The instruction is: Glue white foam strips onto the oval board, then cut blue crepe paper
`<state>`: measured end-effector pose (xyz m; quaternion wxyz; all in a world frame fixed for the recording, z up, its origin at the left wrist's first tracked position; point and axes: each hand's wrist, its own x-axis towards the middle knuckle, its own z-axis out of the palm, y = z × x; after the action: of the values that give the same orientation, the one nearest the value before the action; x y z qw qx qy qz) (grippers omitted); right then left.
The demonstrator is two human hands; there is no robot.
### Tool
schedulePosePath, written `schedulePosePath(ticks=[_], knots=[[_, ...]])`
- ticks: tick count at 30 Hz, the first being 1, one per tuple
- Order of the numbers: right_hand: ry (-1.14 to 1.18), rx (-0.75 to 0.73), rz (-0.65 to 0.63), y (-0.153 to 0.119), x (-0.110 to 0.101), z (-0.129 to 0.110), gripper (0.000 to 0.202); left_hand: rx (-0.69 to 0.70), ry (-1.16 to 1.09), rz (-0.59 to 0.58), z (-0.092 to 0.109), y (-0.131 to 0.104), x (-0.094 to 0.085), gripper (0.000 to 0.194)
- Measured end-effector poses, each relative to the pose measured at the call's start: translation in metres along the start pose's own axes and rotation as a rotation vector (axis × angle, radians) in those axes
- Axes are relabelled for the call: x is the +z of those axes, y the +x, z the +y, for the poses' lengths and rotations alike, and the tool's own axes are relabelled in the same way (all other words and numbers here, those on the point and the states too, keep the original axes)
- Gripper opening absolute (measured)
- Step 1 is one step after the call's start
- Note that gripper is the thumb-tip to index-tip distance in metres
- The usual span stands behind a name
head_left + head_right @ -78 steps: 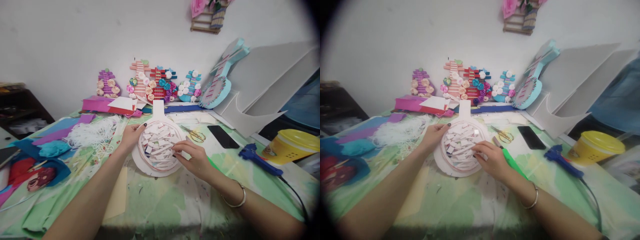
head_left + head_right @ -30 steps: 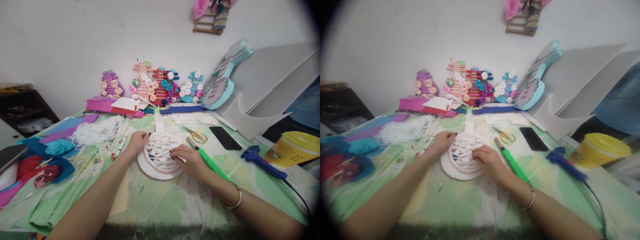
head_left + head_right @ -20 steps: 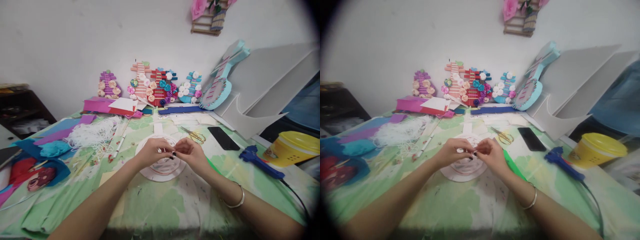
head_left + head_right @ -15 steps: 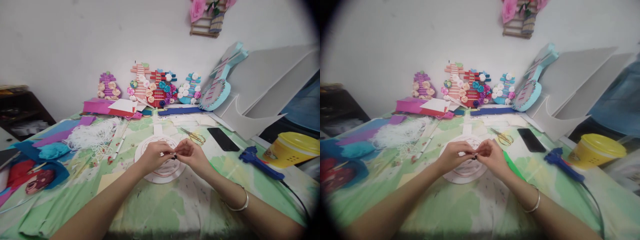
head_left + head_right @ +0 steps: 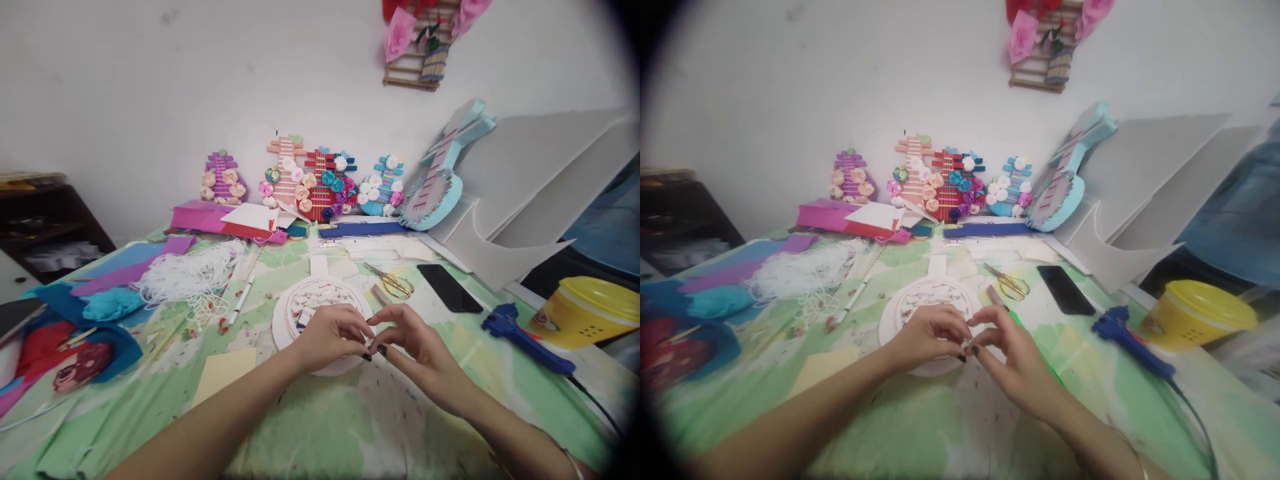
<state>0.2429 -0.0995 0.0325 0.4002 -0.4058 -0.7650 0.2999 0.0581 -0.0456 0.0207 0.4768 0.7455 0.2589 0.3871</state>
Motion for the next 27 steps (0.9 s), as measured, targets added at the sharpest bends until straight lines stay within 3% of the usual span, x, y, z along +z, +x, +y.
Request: schedulePosePath(ticks=[2, 3, 6, 9, 11, 13, 15, 20, 24, 27], knots=[[-0.212, 0.024, 0.081, -0.010, -0.018, 0.006, 0.027, -0.069, -0.070, 0.025, 0.002, 0.002, -0.006, 0.016], [-0.383, 0.040, 0.183, -0.015, -0.030, 0.010, 0.028, -0.104, -0.093, 0.074, 0.003, 0.003, -0.012, 0.016], [-0.955, 0.265, 0.487, -0.032, -0.074, 0.026, 0.030, -0.154, -0.065, 0.317, 0.007, 0.008, -0.042, 0.019], [-1.323, 0.582, 0.361, -0.050, -0.110, 0.042, 0.042, -0.126, -0.029, 0.546, 0.006, 0.012, -0.076, 0.023], [-1.353, 0.825, 0.316, -0.060, -0.124, 0.053, 0.048, -0.110, -0.030, 0.616, 0.002, 0.013, -0.090, 0.026], [-1.286, 0.973, 0.262, -0.069, -0.132, 0.066, 0.049, -0.110, -0.051, 0.617, -0.003, 0.012, -0.096, 0.028], [-1.227, 0.988, 0.199, -0.075, -0.138, 0.079, 0.045, -0.127, -0.076, 0.588, -0.007, 0.012, -0.096, 0.031], [-1.307, 0.841, 0.157, -0.074, -0.152, 0.101, 0.042, -0.215, -0.093, 0.553, -0.008, 0.012, -0.091, 0.032], [-1.321, 0.760, 0.053, -0.066, -0.152, 0.091, 0.038, -0.236, -0.137, 0.534, -0.008, 0.012, -0.090, 0.033], [-1.300, 0.772, 0.120, -0.065, -0.146, 0.075, 0.041, -0.253, -0.187, 0.501, -0.008, 0.011, -0.086, 0.034]])
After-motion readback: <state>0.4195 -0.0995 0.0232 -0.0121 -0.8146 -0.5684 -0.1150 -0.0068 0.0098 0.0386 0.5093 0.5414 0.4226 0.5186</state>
